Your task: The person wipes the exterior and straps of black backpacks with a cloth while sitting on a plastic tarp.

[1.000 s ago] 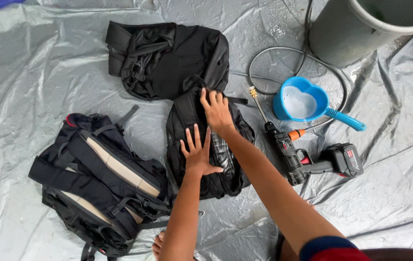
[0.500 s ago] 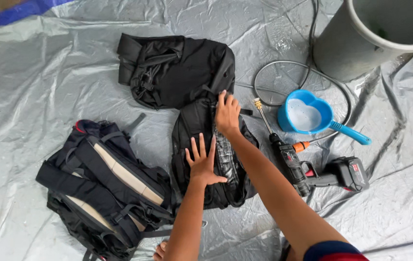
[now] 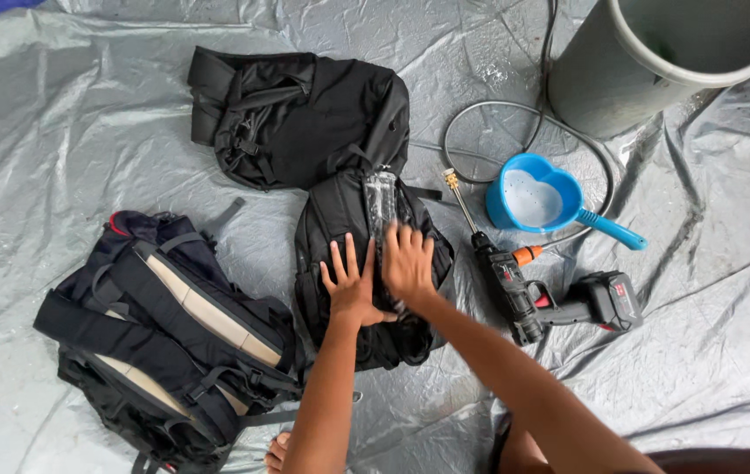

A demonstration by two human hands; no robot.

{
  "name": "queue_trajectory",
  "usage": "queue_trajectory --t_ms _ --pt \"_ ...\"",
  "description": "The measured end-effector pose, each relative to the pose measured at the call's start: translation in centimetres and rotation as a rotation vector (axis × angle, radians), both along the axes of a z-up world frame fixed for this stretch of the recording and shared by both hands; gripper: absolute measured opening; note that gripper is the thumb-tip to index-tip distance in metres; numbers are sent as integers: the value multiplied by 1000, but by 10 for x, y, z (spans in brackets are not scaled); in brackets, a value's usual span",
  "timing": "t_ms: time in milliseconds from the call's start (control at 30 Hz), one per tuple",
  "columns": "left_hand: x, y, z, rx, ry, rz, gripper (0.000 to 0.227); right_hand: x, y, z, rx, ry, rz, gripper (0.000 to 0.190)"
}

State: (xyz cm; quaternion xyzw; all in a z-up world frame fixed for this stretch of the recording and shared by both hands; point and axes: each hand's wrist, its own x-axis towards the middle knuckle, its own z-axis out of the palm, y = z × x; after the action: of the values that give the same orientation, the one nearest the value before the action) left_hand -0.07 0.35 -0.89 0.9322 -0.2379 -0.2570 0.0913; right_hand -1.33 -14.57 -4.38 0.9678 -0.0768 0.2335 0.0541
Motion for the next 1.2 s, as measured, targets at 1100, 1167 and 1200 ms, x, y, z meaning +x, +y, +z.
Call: queue_trajectory --t_ms 1100,1167,1200 --pt "5 -2 -3 8 16 -10 167 31 9 -10 31 52 94 54" --pt "3 -4 8 42 3 -20 168 -30 20 -20 81 141 104 58" --pt "5 -5 13 77 -19 -17 171 -57 25 -25 131 220 127 62"
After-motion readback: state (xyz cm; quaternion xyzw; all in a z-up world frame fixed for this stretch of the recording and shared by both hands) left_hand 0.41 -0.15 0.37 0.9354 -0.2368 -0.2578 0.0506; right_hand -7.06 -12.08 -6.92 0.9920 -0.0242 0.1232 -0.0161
